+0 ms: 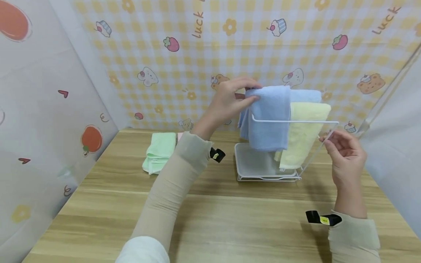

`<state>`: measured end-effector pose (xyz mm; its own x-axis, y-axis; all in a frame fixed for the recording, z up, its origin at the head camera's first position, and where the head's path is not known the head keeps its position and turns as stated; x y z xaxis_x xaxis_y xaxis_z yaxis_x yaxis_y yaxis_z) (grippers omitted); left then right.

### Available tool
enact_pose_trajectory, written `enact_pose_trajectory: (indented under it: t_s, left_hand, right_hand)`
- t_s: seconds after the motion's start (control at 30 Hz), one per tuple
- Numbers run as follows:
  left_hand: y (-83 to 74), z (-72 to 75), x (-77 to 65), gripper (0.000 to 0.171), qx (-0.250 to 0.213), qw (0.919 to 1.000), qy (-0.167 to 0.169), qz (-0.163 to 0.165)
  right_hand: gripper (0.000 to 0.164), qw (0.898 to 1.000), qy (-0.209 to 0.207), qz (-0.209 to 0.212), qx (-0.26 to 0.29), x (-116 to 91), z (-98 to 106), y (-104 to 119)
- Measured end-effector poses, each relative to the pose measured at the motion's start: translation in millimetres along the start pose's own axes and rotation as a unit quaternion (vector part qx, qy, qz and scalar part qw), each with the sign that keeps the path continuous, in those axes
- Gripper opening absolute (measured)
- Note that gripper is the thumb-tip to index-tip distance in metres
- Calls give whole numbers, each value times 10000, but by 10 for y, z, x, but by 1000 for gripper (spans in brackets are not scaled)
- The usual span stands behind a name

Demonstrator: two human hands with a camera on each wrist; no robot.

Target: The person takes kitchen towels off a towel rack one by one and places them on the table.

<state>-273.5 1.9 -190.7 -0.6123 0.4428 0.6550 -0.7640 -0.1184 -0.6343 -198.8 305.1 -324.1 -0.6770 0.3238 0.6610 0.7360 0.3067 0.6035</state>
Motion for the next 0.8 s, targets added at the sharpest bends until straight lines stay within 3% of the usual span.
enact_pose_trajectory:
  t_s: [0.37, 0.6, 0.8]
  left_hand:
    - [-12, 81, -9, 24, -464, 9969, -627, 117]
    - [-54, 234, 15, 25, -752, 9911, -1084, -150]
    - [-58, 295, -91, 26, -759, 9873, -1344, -370]
  right_hand:
    - [32, 10000, 11, 47, -10, 11, -18, -7]
    - [32, 10000, -28, 44, -15, 29, -9, 0]
    - [32, 10000, -21, 1, -7, 17, 4, -6]
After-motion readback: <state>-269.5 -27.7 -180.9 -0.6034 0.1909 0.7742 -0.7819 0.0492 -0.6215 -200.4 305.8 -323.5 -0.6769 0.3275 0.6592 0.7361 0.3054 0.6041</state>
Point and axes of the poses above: each hand's wrist, its own x-axis towards the middle knuckle, its own z-axis out of the back of the hand, y = z × x, the point moved 3 cm from there along x, towards the middle knuckle, and after that the axes turned 3 degrees about -x, right-handed, at the moved point
